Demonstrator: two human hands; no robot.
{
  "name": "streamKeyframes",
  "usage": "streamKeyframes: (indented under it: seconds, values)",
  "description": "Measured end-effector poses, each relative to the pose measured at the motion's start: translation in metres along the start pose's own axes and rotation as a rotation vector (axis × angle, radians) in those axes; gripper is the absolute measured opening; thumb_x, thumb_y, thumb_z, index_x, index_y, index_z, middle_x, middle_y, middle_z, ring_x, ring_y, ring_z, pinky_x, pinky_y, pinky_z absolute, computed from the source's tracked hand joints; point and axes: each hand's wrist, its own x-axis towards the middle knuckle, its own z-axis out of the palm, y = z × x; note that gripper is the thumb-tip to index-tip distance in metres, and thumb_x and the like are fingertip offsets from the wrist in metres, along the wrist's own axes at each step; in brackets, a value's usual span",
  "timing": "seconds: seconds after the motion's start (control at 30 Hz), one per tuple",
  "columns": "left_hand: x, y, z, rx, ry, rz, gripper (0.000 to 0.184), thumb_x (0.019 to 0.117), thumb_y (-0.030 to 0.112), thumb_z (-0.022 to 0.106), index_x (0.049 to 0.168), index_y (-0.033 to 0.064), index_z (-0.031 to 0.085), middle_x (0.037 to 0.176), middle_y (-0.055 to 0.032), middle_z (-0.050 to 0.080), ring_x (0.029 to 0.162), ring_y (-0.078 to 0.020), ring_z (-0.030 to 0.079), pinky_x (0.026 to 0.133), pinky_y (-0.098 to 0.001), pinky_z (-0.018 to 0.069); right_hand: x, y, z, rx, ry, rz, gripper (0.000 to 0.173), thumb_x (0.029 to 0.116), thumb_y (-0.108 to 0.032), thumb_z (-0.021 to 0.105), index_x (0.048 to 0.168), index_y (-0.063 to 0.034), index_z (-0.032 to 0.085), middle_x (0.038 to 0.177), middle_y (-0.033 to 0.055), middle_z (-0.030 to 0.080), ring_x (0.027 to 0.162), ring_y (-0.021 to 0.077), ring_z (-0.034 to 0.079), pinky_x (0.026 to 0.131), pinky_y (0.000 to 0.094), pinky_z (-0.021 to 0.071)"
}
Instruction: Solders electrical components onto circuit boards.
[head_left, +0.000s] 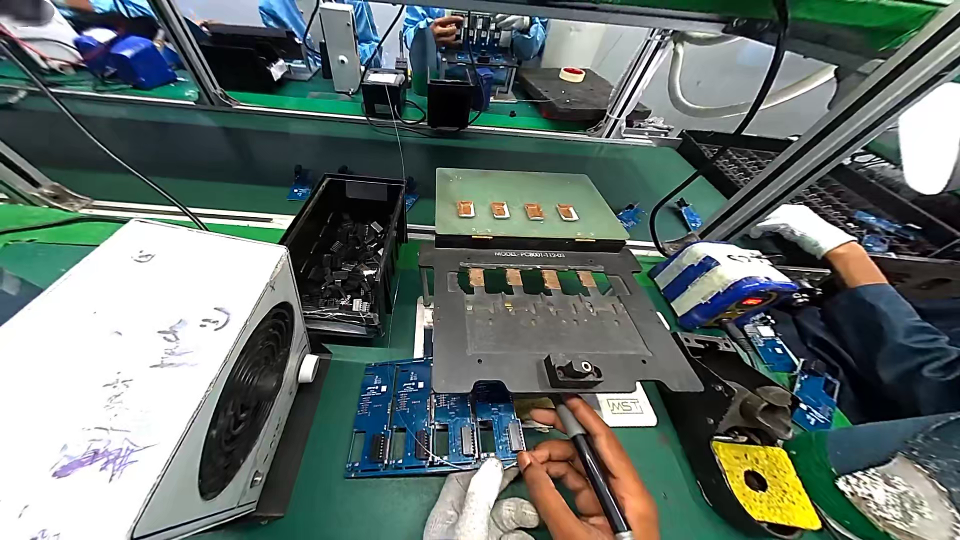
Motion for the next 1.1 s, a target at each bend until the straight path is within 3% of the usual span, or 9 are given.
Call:
streamKeyframes:
  seconds: [0.23, 0.4, 0.6, 1.1]
  values:
    - [-0.0019, -0.0012, 0.0005, 0.012, 0.003, 0.043, 0.019, 0.1063, 0.009, 0.052, 0.111, -0.0083, 0.057, 0.094, -0.0202, 0.073, 0.063, -0.0174, 0.071, 0.049, -0.0250, 0.0561, -0.0004, 0.0038, -0.0012, 0.040, -0.010, -0.014, 0.073, 0.0805, 0.014, 0.076, 0.143, 0.0194, 0.038, 0.121, 0.0194, 0.070, 0.080, 0.0217, 0.075, 0.069, 0.0344, 0.0670]
    - [-0.0025, -0.0035, -0.0006, 0.040, -0.011, 0.082, 0.022, 0.1058, 0.012, 0.054, 0.113, -0.0088, 0.057, 0.096, -0.0207, 0.073, 0.064, -0.0178, 0.071, 0.051, -0.0258, 0.0575, -0.0011, 0.0014, -0.0046, 0.050, -0.049, -0.012, 0.060, 0.0899, 0.010, 0.065, 0.143, 0.0200, 0.038, 0.123, 0.0198, 0.069, 0.084, 0.0228, 0.075, 0.073, 0.0369, 0.0670]
    - [-0.0056, -0.0036, 0.0015, 0.074, 0.018, 0.102, 0.022, 0.1050, 0.012, 0.058, 0.110, -0.0085, 0.060, 0.093, -0.0193, 0.074, 0.065, -0.0175, 0.072, 0.053, -0.0255, 0.0582, -0.0017, 0.0033, -0.0055, 0.048, -0.064, -0.038, 0.066, 0.0837, 0.015, 0.067, 0.143, 0.0205, 0.038, 0.123, 0.0209, 0.068, 0.085, 0.0226, 0.075, 0.073, 0.0353, 0.0671]
    - [-0.0046, -0.0055, 0.0028, 0.076, 0.036, 0.117, 0.023, 0.1043, 0.013, 0.059, 0.109, -0.0093, 0.062, 0.090, -0.0192, 0.074, 0.066, -0.0188, 0.073, 0.055, -0.0269, 0.0593, -0.0001, 0.0062, -0.0031, 0.055, -0.063, -0.066, 0.069, 0.0803, 0.015, 0.070, 0.142, 0.0199, 0.039, 0.122, 0.0193, 0.069, 0.084, 0.0203, 0.074, 0.073, 0.0339, 0.0662]
